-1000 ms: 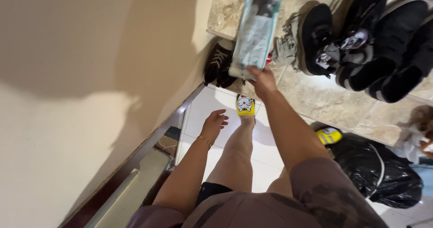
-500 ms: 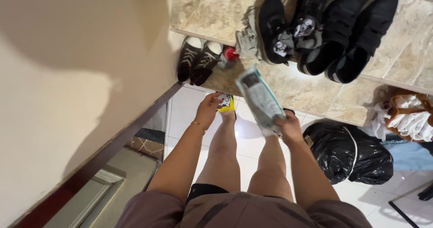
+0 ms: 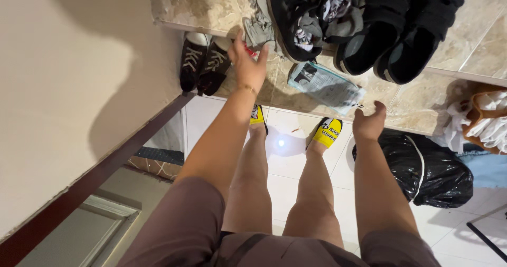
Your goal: The person folds a grey piece of clothing by hand and luego sorts various items on the floor and stairs including shoes, a cloth, a hair tool, and helmets.
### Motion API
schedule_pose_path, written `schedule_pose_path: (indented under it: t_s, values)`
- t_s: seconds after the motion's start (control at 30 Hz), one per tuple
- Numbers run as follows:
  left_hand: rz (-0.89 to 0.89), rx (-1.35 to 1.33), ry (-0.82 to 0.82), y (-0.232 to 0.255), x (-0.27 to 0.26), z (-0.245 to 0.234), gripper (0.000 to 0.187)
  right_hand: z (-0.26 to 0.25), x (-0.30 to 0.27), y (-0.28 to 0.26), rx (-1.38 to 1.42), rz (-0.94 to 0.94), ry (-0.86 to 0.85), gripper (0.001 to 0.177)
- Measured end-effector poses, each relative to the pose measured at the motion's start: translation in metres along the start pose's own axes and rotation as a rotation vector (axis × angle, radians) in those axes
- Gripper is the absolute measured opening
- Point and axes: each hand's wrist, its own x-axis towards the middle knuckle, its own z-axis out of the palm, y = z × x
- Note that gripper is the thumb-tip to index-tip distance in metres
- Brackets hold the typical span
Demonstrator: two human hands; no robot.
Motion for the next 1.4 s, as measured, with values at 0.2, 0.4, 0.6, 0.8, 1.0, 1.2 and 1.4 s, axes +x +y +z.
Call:
schedule_pose_path:
  t_s: [0.2, 0.4, 0.6, 0.8, 1.0, 1.2, 1.4]
  values:
    - [-0.238, 0.268, -0.043, 0.017, 0.029, 0.018, 0.073, 0.048, -0.041, -0.027, 0.583, 0.198, -0.282, 0.054]
    - [0.066, 0.059, 0.082, -0.004, -0.009, 0.0, 0.054, 0.036, -0.072, -0.115, 0.8, 0.179, -0.496, 0.046]
    - [-0.097, -0.388, -0.092, -0.02, -0.065, -0.031, 0.037, -0.004, -0.057, -0.247, 1.265, 0.386, -0.557, 0.087]
    - [0.034, -0.398, -0.145, -0.026, -0.073, -0.042, 0.038, 0.025, -0.011, -0.297, 0.991, 0.432, -0.513, 0.072]
    - [0.067, -0.057, -0.084, -0.037, -0.098, -0.077, 0.038, 0.05, -0.01, -0.31, 0.908, 0.346, -0.565, 0.039]
    - [-0.086, 0.041, -0.033, -0.108, -0.155, -0.111, 0.038, 0.048, 0.012, -0.322, 1.242, 0.541, -0.556, 0.048]
    - [-0.456, 0.158, 0.142, -0.209, -0.197, -0.132, 0.049, 0.048, 0.0, -0.354, 1.173, 0.401, -0.572, 0.051]
